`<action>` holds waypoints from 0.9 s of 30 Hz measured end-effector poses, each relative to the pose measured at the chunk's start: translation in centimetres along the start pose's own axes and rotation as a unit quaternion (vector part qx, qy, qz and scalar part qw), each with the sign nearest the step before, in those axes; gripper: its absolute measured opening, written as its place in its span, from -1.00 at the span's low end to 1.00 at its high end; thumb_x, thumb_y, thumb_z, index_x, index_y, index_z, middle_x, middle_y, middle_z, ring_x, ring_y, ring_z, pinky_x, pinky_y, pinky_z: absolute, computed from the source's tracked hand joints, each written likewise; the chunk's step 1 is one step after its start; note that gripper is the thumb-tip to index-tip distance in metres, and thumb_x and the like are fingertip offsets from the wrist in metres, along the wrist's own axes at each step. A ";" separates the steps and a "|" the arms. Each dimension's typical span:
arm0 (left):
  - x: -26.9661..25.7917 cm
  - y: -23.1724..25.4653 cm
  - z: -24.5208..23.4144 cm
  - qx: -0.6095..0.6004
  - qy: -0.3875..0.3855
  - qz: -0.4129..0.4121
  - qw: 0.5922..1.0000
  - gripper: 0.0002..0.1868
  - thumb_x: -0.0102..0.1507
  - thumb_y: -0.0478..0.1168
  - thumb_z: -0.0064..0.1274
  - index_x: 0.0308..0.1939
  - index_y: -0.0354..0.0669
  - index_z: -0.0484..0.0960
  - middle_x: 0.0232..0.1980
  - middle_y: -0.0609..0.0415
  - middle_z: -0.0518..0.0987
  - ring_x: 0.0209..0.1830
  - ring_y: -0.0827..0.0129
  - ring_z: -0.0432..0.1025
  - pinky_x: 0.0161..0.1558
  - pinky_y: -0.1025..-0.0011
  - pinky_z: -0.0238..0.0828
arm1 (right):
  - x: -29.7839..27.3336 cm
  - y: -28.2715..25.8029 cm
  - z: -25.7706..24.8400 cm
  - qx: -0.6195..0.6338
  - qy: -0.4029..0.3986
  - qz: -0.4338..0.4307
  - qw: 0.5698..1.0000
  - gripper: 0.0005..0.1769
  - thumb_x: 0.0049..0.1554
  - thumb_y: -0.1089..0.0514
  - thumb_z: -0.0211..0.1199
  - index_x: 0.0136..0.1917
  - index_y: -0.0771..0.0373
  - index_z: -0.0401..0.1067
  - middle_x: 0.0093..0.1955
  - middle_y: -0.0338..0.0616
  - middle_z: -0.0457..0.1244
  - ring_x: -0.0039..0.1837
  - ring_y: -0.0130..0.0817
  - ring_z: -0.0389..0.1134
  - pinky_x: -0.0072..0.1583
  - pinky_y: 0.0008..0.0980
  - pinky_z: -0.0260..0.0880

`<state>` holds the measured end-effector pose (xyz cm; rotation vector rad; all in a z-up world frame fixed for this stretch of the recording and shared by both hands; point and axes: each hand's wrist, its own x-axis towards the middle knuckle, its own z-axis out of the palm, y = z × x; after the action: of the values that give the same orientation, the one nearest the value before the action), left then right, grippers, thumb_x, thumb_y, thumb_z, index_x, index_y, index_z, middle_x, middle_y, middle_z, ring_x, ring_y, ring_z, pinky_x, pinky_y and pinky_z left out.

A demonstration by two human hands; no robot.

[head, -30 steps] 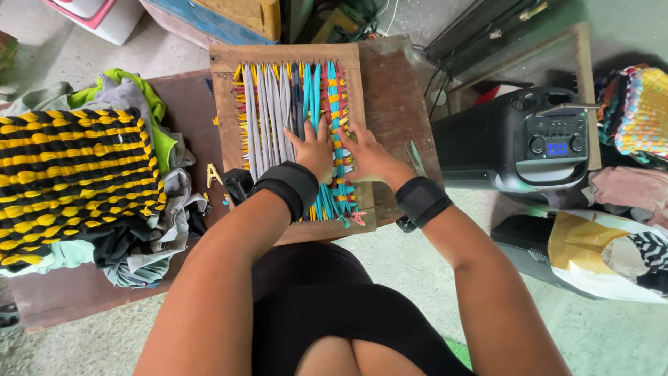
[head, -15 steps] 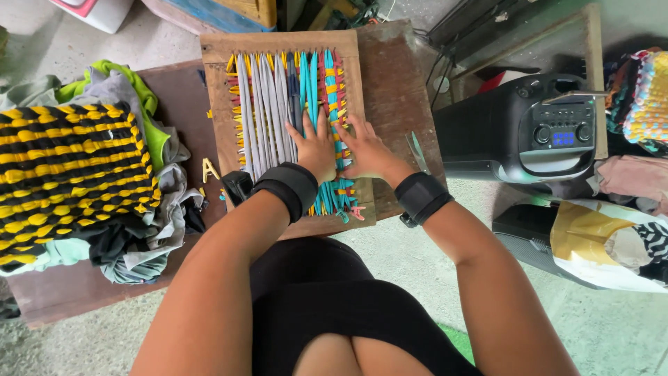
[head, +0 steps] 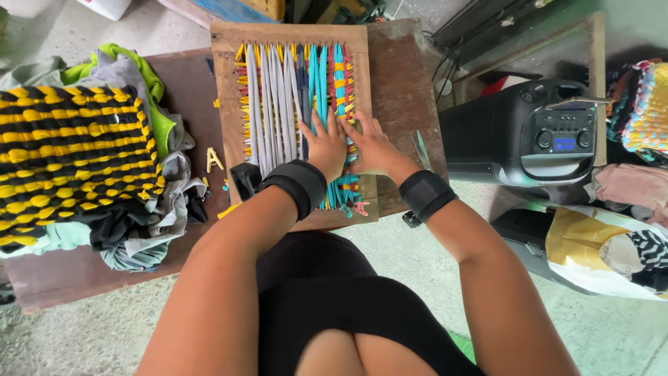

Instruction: Weaving strips of fabric through a small wooden loom to create a rug.

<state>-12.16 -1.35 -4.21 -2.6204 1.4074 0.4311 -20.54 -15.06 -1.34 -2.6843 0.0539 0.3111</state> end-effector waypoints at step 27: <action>-13.4 -6.7 -3.8 -0.011 0.089 0.342 0.935 -0.29 0.03 -0.10 0.09 0.29 -0.18 0.50 0.15 0.09 0.43 0.03 0.21 0.31 -0.02 0.22 0.22 | -5.4 -5.1 -1.4 -0.126 -0.042 -0.189 0.973 -0.42 -0.04 0.33 0.23 0.19 -0.18 0.56 0.41 -0.04 0.15 0.46 -0.02 0.09 0.42 -0.04 0.08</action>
<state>-12.88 12.05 3.48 -2.1459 2.3770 0.2727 -25.07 -11.10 3.24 -2.8465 -0.5505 0.3283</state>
